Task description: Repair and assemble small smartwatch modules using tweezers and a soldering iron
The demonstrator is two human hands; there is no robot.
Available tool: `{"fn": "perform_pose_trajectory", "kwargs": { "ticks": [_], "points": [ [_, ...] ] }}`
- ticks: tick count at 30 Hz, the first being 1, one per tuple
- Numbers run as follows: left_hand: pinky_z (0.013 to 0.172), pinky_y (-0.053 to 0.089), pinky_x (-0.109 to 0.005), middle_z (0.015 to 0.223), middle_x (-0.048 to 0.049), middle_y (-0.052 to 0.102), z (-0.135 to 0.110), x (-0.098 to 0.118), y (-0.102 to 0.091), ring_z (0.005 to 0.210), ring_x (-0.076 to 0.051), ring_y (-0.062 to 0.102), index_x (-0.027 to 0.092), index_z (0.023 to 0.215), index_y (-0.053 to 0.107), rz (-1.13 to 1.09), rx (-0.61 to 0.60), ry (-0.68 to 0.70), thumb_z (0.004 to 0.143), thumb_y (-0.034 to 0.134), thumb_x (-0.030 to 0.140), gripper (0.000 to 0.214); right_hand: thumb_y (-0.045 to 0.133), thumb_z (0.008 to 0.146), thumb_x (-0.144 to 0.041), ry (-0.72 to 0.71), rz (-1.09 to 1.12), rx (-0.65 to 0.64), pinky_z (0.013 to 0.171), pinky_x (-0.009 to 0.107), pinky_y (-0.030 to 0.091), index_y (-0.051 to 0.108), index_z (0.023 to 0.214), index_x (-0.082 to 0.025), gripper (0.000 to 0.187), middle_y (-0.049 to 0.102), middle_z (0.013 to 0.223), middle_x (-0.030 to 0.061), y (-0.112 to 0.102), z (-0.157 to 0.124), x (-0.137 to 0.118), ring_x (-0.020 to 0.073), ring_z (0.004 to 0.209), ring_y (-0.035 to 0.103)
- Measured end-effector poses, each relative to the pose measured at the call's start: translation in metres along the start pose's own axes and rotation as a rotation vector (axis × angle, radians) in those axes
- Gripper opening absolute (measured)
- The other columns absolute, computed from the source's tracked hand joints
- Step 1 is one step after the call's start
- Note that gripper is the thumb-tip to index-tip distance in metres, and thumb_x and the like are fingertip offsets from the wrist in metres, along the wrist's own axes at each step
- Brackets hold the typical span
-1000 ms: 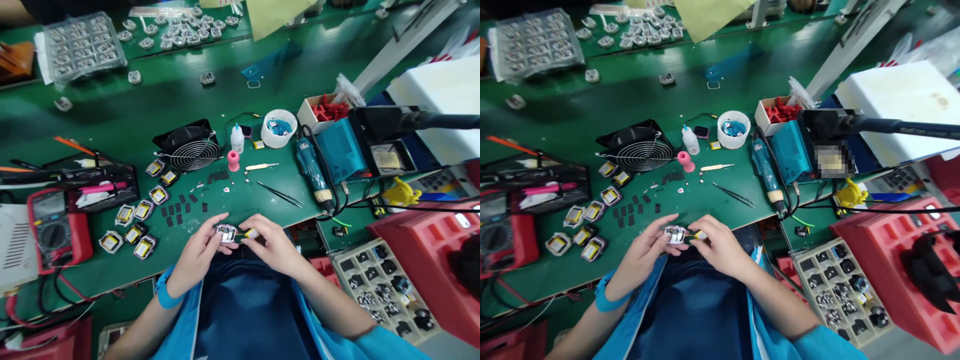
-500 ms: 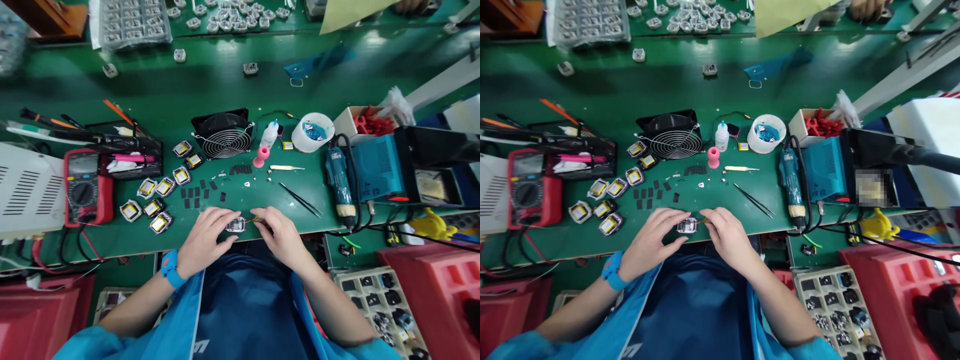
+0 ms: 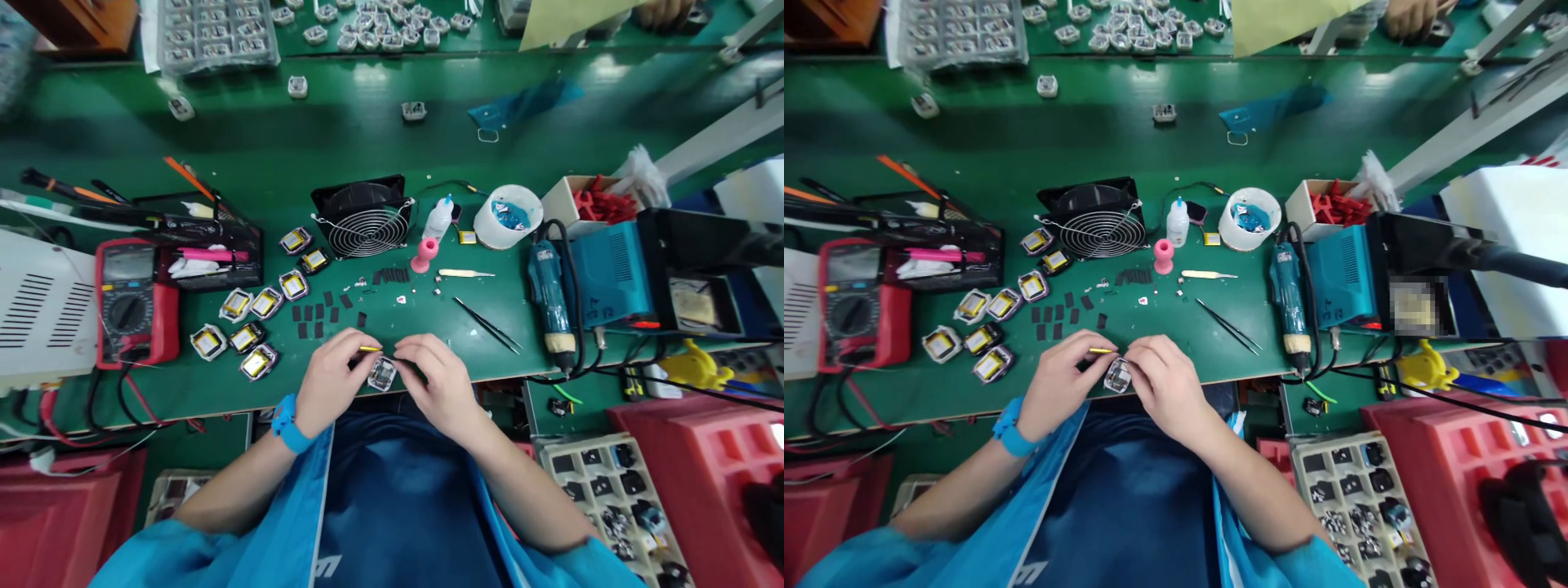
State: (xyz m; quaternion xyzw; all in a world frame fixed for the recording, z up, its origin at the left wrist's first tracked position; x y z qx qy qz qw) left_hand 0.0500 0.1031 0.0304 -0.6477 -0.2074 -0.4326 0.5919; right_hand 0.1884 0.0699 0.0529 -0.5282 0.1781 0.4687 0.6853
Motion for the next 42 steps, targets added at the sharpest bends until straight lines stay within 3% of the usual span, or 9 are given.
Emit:
{"fn": "perform_pose_trajectory", "kwargs": {
  "ticks": [3, 7, 14, 18, 24, 28, 34, 39, 42],
  "points": [
    [0.067, 0.055, -0.025, 0.084, -0.0011, 0.069, -0.003, -0.016, -0.003, 0.073, -0.015, 0.067, 0.020, 0.087, 0.068, -0.094, -0.022, -0.117, 0.092, 0.066, 0.026, 0.009, 0.061, 0.101, -0.024, 0.008, -0.070, -0.027, 0.081, 0.040, 0.058, 0.066, 0.104, -0.020, 0.007, 0.069, 0.099, 0.0094, 0.004, -0.010, 0.001, 0.0230, 0.093, 0.063],
    [0.066, 0.057, -0.025, 0.082, -0.0013, 0.071, -0.009, -0.024, -0.007, 0.072, -0.015, 0.069, 0.020, 0.085, 0.066, -0.143, -0.084, -0.198, 0.090, 0.067, 0.027, 0.009, 0.068, 0.096, -0.036, -0.014, -0.204, -0.075, 0.089, 0.049, 0.055, 0.065, 0.115, -0.018, 0.026, 0.069, 0.113, 0.0147, 0.018, -0.022, -0.004, 0.0312, 0.109, 0.061],
    [0.079, 0.053, -0.030, 0.090, -0.0020, 0.071, -0.012, -0.002, -0.012, 0.085, -0.018, 0.067, 0.021, 0.090, 0.067, 0.150, -0.200, 0.065, 0.096, 0.058, 0.021, 0.011, 0.063, 0.097, -0.020, -0.032, -0.174, -0.109, 0.100, 0.054, 0.051, 0.064, 0.124, -0.020, 0.027, 0.071, 0.125, 0.0136, 0.021, -0.027, -0.008, 0.0330, 0.124, 0.059],
    [0.081, 0.052, -0.031, 0.093, -0.0033, 0.072, -0.015, 0.003, -0.008, 0.088, -0.018, 0.066, 0.021, 0.099, 0.070, 0.223, -0.233, 0.187, 0.100, 0.056, 0.021, 0.014, 0.065, 0.096, -0.025, -0.021, -0.178, -0.092, 0.100, 0.052, 0.051, 0.064, 0.118, -0.020, 0.022, 0.070, 0.125, 0.0137, -0.008, -0.023, 0.008, 0.0317, 0.122, 0.059],
    [0.081, 0.051, -0.034, 0.093, -0.0041, 0.073, -0.018, -0.001, -0.006, 0.089, -0.019, 0.065, 0.022, 0.100, 0.071, 0.210, -0.214, 0.200, 0.101, 0.056, 0.022, 0.015, 0.064, 0.098, -0.036, 0.190, -0.637, 0.122, 0.087, 0.049, 0.048, 0.065, 0.111, -0.020, 0.021, 0.067, 0.108, 0.0137, -0.086, -0.020, 0.071, 0.0315, 0.099, 0.057],
    [0.083, 0.049, -0.036, 0.092, -0.0042, 0.074, -0.018, -0.003, -0.005, 0.091, -0.020, 0.064, 0.022, 0.098, 0.072, 0.224, -0.206, 0.205, 0.101, 0.058, 0.026, 0.015, 0.057, 0.101, -0.034, 0.222, -0.732, 0.077, 0.078, 0.044, 0.045, 0.065, 0.095, -0.021, 0.016, 0.063, 0.090, 0.0099, -0.094, -0.019, 0.088, 0.0287, 0.085, 0.052],
    [0.085, 0.046, -0.038, 0.091, -0.0034, 0.075, -0.019, -0.003, -0.007, 0.092, -0.021, 0.062, 0.023, 0.097, 0.073, 0.238, -0.194, 0.233, 0.101, 0.059, 0.029, 0.015, 0.054, 0.102, -0.031, 0.265, -0.535, 0.109, 0.068, 0.036, 0.047, 0.059, 0.084, -0.022, 0.021, 0.064, 0.078, 0.0049, -0.083, -0.016, 0.082, 0.0228, 0.072, 0.059],
    [0.084, 0.046, -0.037, 0.089, -0.0034, 0.075, -0.019, -0.003, -0.008, 0.090, -0.021, 0.062, 0.023, 0.095, 0.073, 0.234, -0.179, 0.271, 0.101, 0.060, 0.028, 0.015, 0.062, 0.099, -0.033, 0.379, -0.096, 0.252, 0.057, 0.028, 0.051, 0.061, 0.103, -0.022, 0.012, 0.070, 0.081, 0.0004, -0.078, -0.024, 0.073, 0.0148, 0.059, 0.064],
    [0.084, 0.046, -0.037, 0.088, -0.0035, 0.075, -0.019, -0.004, -0.008, 0.090, -0.021, 0.062, 0.023, 0.094, 0.073, 0.235, -0.175, 0.279, 0.101, 0.060, 0.028, 0.015, 0.064, 0.098, -0.029, 0.358, 0.073, 0.207, 0.062, 0.028, 0.057, 0.064, 0.108, -0.022, 0.012, 0.073, 0.090, 0.0024, -0.069, -0.025, 0.064, 0.0147, 0.065, 0.069]
  ]
}}
Point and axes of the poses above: each hand's wrist, its own z-axis towards the middle knuckle, its own y-axis out of the palm, x = y × z, the point moved 9 cm from there along z, towards the middle knuckle
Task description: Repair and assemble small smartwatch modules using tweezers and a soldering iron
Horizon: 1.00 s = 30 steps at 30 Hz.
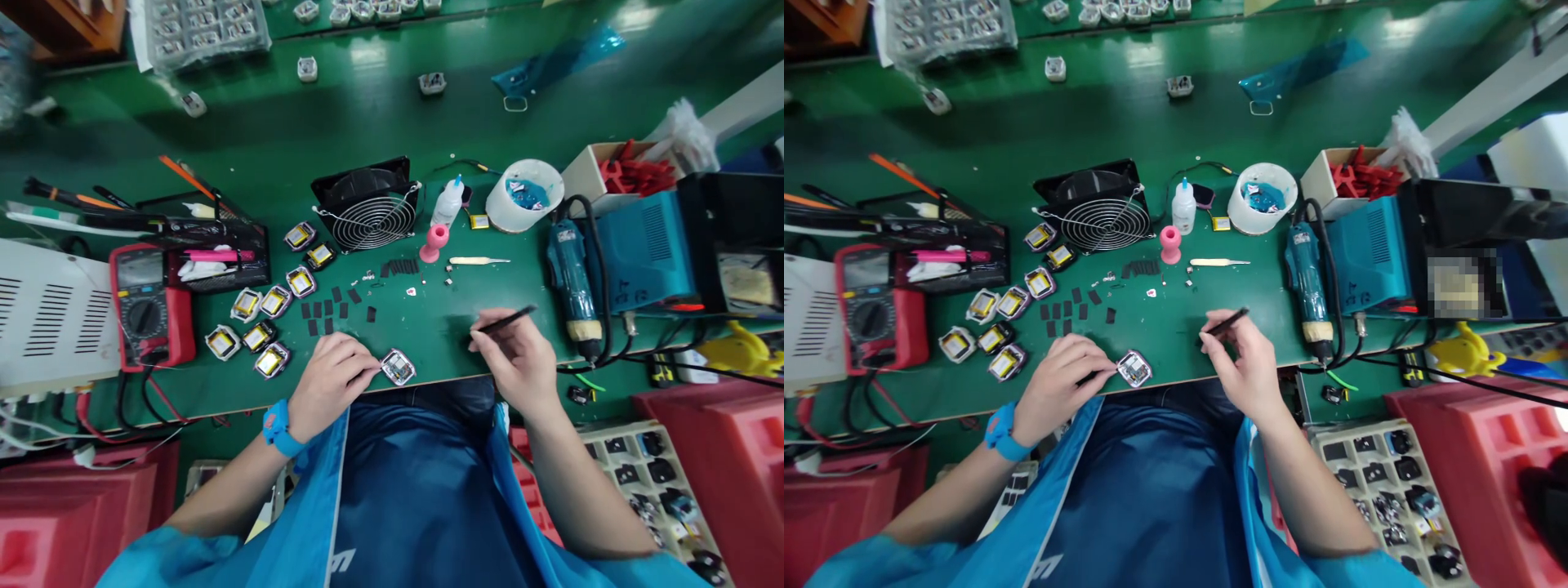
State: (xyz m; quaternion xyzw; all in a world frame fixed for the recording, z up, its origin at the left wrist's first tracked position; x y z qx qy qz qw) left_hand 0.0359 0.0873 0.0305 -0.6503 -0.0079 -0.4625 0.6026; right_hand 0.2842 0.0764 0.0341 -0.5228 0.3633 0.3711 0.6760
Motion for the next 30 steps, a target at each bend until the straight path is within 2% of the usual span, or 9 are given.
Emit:
{"fn": "perform_pose_trajectory", "kwargs": {
  "ticks": [5, 10, 15, 19, 22, 27, 30],
  "points": [
    [0.083, 0.047, -0.036, 0.087, -0.0033, 0.074, 0.001, 0.004, -0.002, 0.090, -0.020, 0.061, 0.023, 0.096, 0.072, 0.024, 0.024, 0.062, 0.100, 0.061, 0.025, 0.012, 0.073, 0.092, -0.023, -0.108, -0.018, -0.076, 0.073, 0.032, 0.060, 0.073, 0.090, -0.022, 0.002, 0.076, 0.084, 0.0037, 0.000, -0.003, -0.007, 0.0194, 0.079, 0.073],
    [0.083, 0.047, -0.035, 0.087, -0.0022, 0.073, 0.002, 0.008, -0.004, 0.090, -0.019, 0.060, 0.022, 0.095, 0.071, 0.051, 0.032, 0.137, 0.099, 0.063, 0.021, 0.009, 0.074, 0.092, -0.018, -0.019, 0.087, -0.079, 0.078, 0.033, 0.061, 0.076, 0.094, -0.023, 0.006, 0.079, 0.093, 0.0044, 0.004, -0.014, 0.002, 0.0194, 0.086, 0.076],
    [0.082, 0.046, -0.034, 0.084, -0.0013, 0.070, 0.002, 0.010, -0.002, 0.089, -0.019, 0.060, 0.021, 0.092, 0.070, 0.056, 0.023, 0.168, 0.098, 0.066, 0.021, 0.006, 0.068, 0.095, -0.012, 0.002, 0.263, -0.150, 0.090, 0.035, 0.062, 0.075, 0.105, -0.024, 0.017, 0.080, 0.105, 0.0058, 0.031, -0.031, -0.009, 0.0202, 0.101, 0.077],
    [0.082, 0.046, -0.035, 0.085, -0.0018, 0.069, 0.002, 0.010, -0.001, 0.091, -0.020, 0.060, 0.021, 0.089, 0.067, 0.053, 0.032, 0.173, 0.096, 0.069, 0.023, 0.007, 0.069, 0.093, -0.007, -0.117, 0.356, -0.191, 0.091, 0.037, 0.063, 0.075, 0.101, -0.022, 0.018, 0.079, 0.097, 0.0065, 0.048, -0.038, -0.030, 0.0222, 0.104, 0.076],
    [0.086, 0.048, -0.037, 0.093, -0.0038, 0.071, 0.003, 0.010, -0.001, 0.097, -0.022, 0.062, 0.020, 0.086, 0.064, 0.037, 0.026, 0.159, 0.096, 0.069, 0.023, 0.011, 0.070, 0.091, -0.004, -0.185, 0.339, -0.212, 0.091, 0.037, 0.063, 0.075, 0.099, -0.020, 0.018, 0.079, 0.095, 0.0079, 0.056, -0.040, -0.037, 0.0231, 0.104, 0.076],
    [0.101, 0.048, -0.042, 0.124, -0.0083, 0.072, 0.008, 0.015, 0.003, 0.124, -0.025, 0.062, 0.020, 0.086, 0.058, -0.073, -0.024, 0.159, 0.096, 0.068, 0.019, 0.015, 0.070, 0.091, -0.004, -0.209, 0.311, -0.222, 0.092, 0.039, 0.062, 0.074, 0.101, -0.019, 0.019, 0.078, 0.095, 0.0086, 0.058, -0.042, -0.038, 0.0238, 0.104, 0.076],
    [0.101, 0.048, -0.041, 0.127, -0.0085, 0.073, 0.009, 0.018, 0.010, 0.124, -0.023, 0.063, 0.020, 0.085, 0.056, -0.139, -0.073, 0.171, 0.097, 0.064, 0.015, 0.015, 0.069, 0.091, -0.003, -0.215, 0.317, -0.227, 0.093, 0.040, 0.062, 0.074, 0.102, -0.019, 0.021, 0.078, 0.095, 0.0088, 0.058, -0.042, -0.038, 0.0241, 0.103, 0.076]
  ]
}}
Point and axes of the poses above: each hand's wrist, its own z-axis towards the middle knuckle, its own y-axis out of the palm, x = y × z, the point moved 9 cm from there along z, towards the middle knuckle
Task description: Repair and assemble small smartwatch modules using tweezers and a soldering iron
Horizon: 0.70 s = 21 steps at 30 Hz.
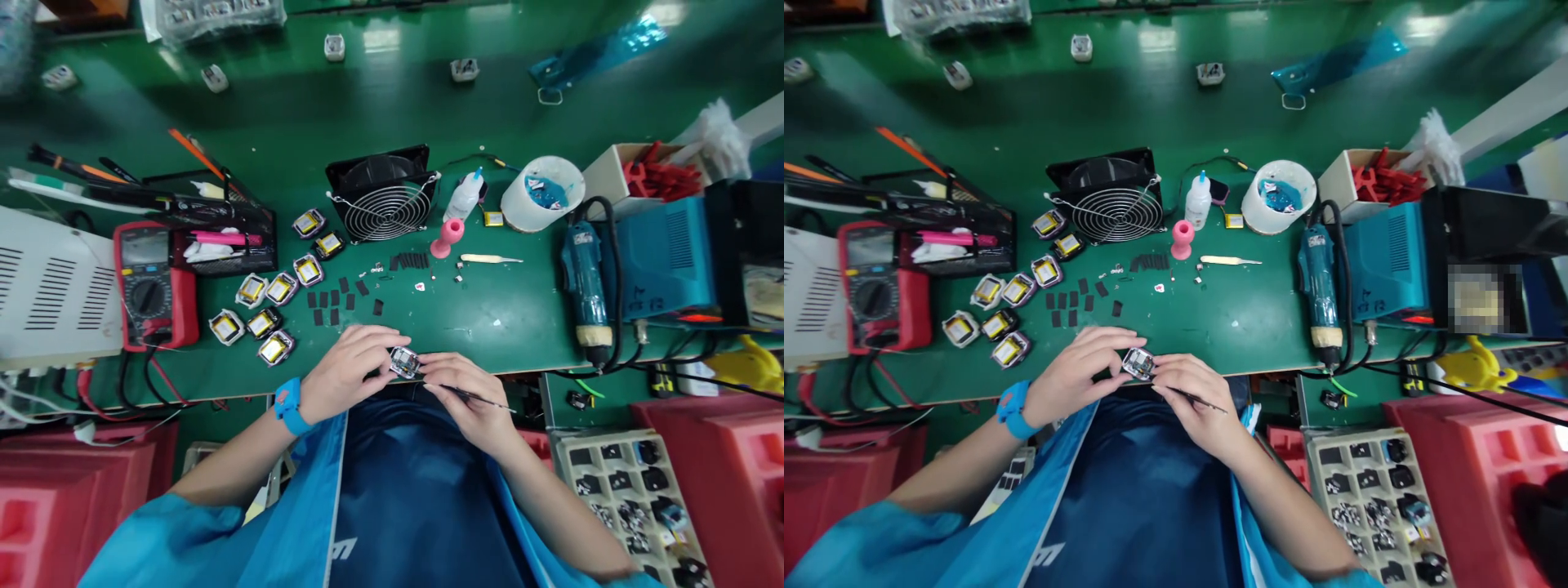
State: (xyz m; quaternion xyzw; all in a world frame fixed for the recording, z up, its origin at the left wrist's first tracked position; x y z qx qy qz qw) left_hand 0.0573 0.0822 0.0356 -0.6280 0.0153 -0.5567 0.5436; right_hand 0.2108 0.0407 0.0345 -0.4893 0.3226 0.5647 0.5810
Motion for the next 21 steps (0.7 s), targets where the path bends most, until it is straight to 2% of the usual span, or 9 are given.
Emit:
{"fn": "perform_pose_trajectory", "kwargs": {
  "ticks": [8, 14, 21],
  "points": [
    [0.091, 0.048, -0.037, 0.116, -0.0062, 0.076, 0.0012, -0.0028, 0.0025, 0.105, -0.020, 0.064, 0.020, 0.081, 0.056, -0.021, 0.027, -0.012, 0.099, 0.064, 0.021, 0.019, 0.068, 0.091, -0.002, -0.011, -0.033, -0.017, 0.094, 0.041, 0.063, 0.074, 0.103, -0.020, 0.022, 0.078, 0.099, 0.0100, 0.0017, 0.0001, -0.0004, 0.0257, 0.108, 0.075],
    [0.086, 0.045, -0.034, 0.113, -0.0048, 0.075, 0.0032, -0.0028, 0.0020, 0.098, -0.018, 0.061, 0.020, 0.074, 0.048, -0.050, 0.023, -0.013, 0.098, 0.067, 0.024, 0.031, 0.069, 0.091, -0.003, -0.042, -0.055, -0.011, 0.094, 0.042, 0.062, 0.074, 0.105, -0.020, 0.023, 0.078, 0.102, 0.0110, 0.0023, 0.0011, -0.0048, 0.0261, 0.110, 0.074],
    [0.085, 0.045, -0.035, 0.112, -0.0041, 0.075, 0.0059, -0.0025, 0.0014, 0.097, -0.018, 0.061, 0.020, 0.071, 0.046, -0.027, 0.014, -0.024, 0.097, 0.067, 0.020, 0.033, 0.068, 0.093, -0.004, -0.070, -0.084, -0.046, 0.096, 0.043, 0.061, 0.074, 0.106, -0.020, 0.021, 0.079, 0.103, 0.0108, 0.0055, -0.0017, -0.0032, 0.0260, 0.113, 0.073]
  ]
}}
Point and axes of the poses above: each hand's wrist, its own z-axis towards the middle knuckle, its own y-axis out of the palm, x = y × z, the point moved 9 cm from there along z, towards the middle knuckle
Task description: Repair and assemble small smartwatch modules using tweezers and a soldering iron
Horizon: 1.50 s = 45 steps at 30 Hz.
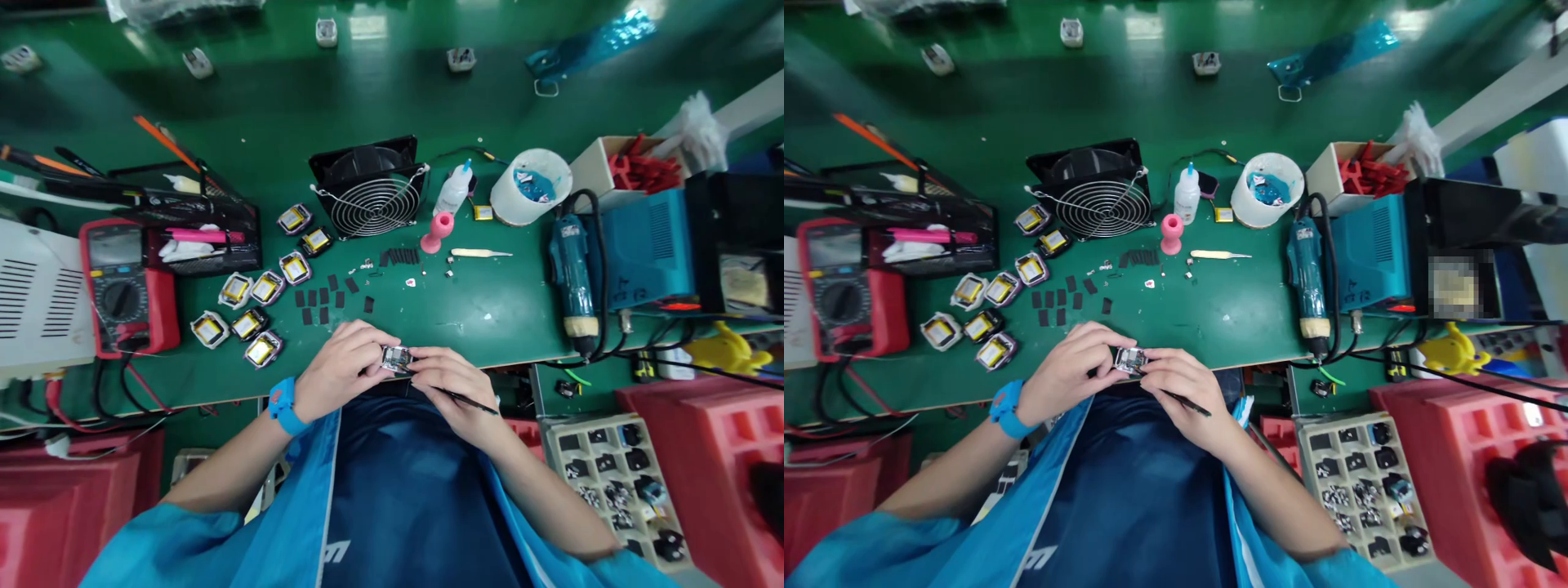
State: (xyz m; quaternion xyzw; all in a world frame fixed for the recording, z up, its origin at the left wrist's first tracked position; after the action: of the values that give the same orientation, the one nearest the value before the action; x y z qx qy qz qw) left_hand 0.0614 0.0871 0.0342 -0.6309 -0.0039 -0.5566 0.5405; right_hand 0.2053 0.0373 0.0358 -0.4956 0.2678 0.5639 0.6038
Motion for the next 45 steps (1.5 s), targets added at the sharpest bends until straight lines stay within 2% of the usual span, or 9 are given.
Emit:
{"fn": "perform_pose_trajectory", "kwargs": {
  "ticks": [8, 16, 22, 25, 27, 30, 39, 45],
  "points": [
    [0.088, 0.048, -0.035, 0.117, -0.0054, 0.075, 0.001, -0.001, -0.001, 0.103, -0.019, 0.063, 0.020, 0.076, 0.049, -0.024, -0.048, 0.006, 0.096, 0.065, 0.014, 0.026, 0.065, 0.096, -0.010, 0.027, 0.041, -0.013, 0.098, 0.046, 0.061, 0.075, 0.110, -0.022, 0.021, 0.079, 0.106, 0.0090, -0.001, 0.000, 0.004, 0.0261, 0.115, 0.072],
    [0.086, 0.048, -0.035, 0.115, -0.0043, 0.076, 0.002, -0.003, -0.001, 0.100, -0.018, 0.062, 0.020, 0.072, 0.046, -0.031, -0.063, -0.011, 0.096, 0.065, 0.014, 0.031, 0.066, 0.095, -0.009, 0.028, 0.065, -0.014, 0.099, 0.044, 0.061, 0.075, 0.108, -0.020, 0.020, 0.079, 0.105, 0.0094, -0.003, 0.000, 0.005, 0.0257, 0.116, 0.072],
    [0.086, 0.047, -0.035, 0.113, -0.0040, 0.075, 0.003, -0.003, -0.001, 0.098, -0.018, 0.062, 0.020, 0.072, 0.047, -0.034, -0.064, -0.020, 0.097, 0.064, 0.016, 0.030, 0.067, 0.094, -0.006, 0.087, 0.053, 0.103, 0.093, 0.038, 0.064, 0.075, 0.107, -0.021, 0.022, 0.078, 0.111, 0.0105, -0.012, -0.002, 0.010, 0.0238, 0.108, 0.076],
    [0.087, 0.048, -0.035, 0.113, -0.0050, 0.075, 0.003, -0.003, 0.000, 0.100, -0.019, 0.063, 0.020, 0.078, 0.055, -0.027, -0.066, -0.019, 0.097, 0.063, 0.016, 0.021, 0.066, 0.095, -0.007, 0.081, 0.016, 0.101, 0.092, 0.038, 0.065, 0.075, 0.107, -0.021, 0.021, 0.078, 0.111, 0.0109, -0.012, -0.002, 0.008, 0.0237, 0.108, 0.076],
    [0.089, 0.050, -0.036, 0.115, -0.0053, 0.075, 0.002, -0.003, 0.001, 0.102, -0.019, 0.064, 0.021, 0.092, 0.064, -0.020, -0.072, -0.006, 0.098, 0.063, 0.016, 0.008, 0.066, 0.095, -0.009, 0.084, 0.002, 0.091, 0.092, 0.038, 0.066, 0.074, 0.108, -0.023, 0.020, 0.078, 0.110, 0.0100, -0.012, -0.002, 0.007, 0.0238, 0.108, 0.076],
    [0.091, 0.052, -0.037, 0.116, -0.0048, 0.074, 0.001, -0.003, 0.002, 0.105, -0.020, 0.064, 0.025, 0.112, 0.069, 0.000, -0.077, 0.020, 0.097, 0.064, 0.018, 0.017, 0.065, 0.096, -0.009, 0.091, -0.008, 0.081, 0.092, 0.038, 0.066, 0.074, 0.108, -0.023, 0.021, 0.078, 0.109, 0.0095, -0.012, 0.000, 0.005, 0.0238, 0.108, 0.077],
    [0.092, 0.053, -0.038, 0.117, -0.0050, 0.074, -0.001, -0.005, 0.003, 0.105, -0.020, 0.065, 0.026, 0.113, 0.072, 0.015, -0.080, 0.017, 0.099, 0.063, 0.020, 0.018, 0.066, 0.096, -0.012, 0.145, -0.016, 0.143, 0.086, 0.036, 0.067, 0.074, 0.104, -0.024, 0.017, 0.080, 0.095, 0.0058, -0.011, 0.005, 0.008, 0.0231, 0.099, 0.079],
    [0.091, 0.052, -0.037, 0.116, -0.0045, 0.074, -0.001, -0.004, 0.002, 0.104, -0.020, 0.065, 0.025, 0.112, 0.072, 0.014, -0.065, 0.031, 0.098, 0.064, 0.018, 0.017, 0.067, 0.095, -0.012, 0.189, 0.021, 0.161, 0.087, 0.037, 0.066, 0.074, 0.104, -0.024, 0.016, 0.080, 0.098, 0.0069, -0.011, 0.003, 0.013, 0.0229, 0.100, 0.079]
  ]
}}
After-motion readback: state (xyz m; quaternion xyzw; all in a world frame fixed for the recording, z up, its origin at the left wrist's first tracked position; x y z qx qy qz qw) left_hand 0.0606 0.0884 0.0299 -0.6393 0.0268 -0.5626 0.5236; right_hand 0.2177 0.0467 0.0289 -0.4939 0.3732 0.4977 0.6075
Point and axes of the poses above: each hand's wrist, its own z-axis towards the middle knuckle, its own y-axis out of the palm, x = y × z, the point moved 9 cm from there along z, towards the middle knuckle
